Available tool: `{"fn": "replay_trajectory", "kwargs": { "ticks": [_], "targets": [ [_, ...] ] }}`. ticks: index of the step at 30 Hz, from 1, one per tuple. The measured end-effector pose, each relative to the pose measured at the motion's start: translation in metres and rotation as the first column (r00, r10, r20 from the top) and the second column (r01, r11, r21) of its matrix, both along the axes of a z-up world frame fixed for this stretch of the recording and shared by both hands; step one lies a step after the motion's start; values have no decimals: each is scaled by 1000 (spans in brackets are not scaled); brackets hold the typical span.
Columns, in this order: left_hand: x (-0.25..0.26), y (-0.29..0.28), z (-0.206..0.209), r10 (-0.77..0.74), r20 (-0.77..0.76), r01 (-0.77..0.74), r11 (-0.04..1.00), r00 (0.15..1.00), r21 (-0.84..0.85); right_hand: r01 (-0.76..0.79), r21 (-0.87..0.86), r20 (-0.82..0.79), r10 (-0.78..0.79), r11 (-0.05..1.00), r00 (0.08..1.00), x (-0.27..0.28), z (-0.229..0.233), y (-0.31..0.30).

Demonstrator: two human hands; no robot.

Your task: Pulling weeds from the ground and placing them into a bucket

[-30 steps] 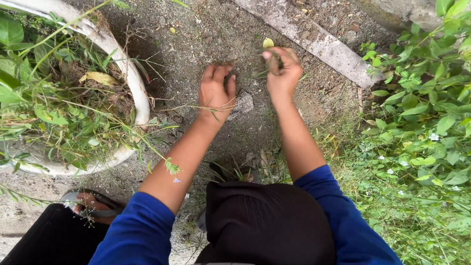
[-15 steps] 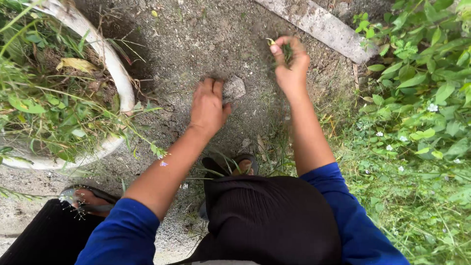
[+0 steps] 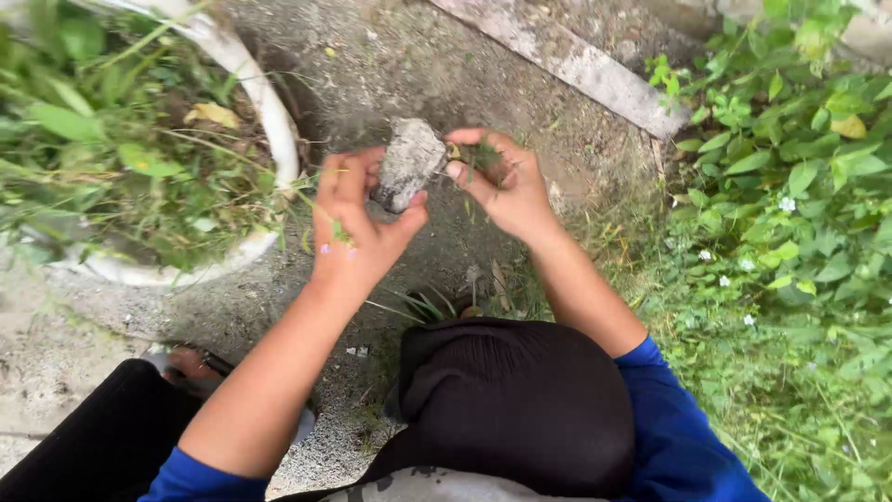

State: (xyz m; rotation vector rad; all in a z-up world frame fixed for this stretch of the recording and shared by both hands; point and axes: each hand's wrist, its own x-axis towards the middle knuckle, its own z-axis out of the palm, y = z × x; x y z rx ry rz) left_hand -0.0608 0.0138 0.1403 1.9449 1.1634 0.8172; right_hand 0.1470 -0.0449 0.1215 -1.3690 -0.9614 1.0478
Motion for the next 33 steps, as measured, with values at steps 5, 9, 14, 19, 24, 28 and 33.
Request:
{"fn": "replay_trajectory", "kwargs": {
  "ticks": [5,9,14,19,24,28,33],
  "targets": [
    [-71,50,81,257,-137,-225,951,956,213,-545,74,72,541,835,838,-58,95,81],
    [-124,81,64,450,-333,-364,885,828,290,-613,115,374,538,781,755,-130,88,149],
    [-160,105,18,288,-552,-202,956,783,213,-694,-156,932,337,703,132,-182,26,196],
    [-166,118,25,100,-540,-132,991,836,-21,-597,-365,796,572,715,199,-195,32,184],
    [-164,128,63,42,-335,12,987,941,159,-535,-296,823,496,791,278,-173,55,167],
    [-129,129,93,-139,94,110,959,986,262,-357,130,765,136,925,629,-159,83,141],
    [-87,105,88,-250,319,248,967,914,48,37,188,565,-139,982,814,-154,107,83]
  ]
}}
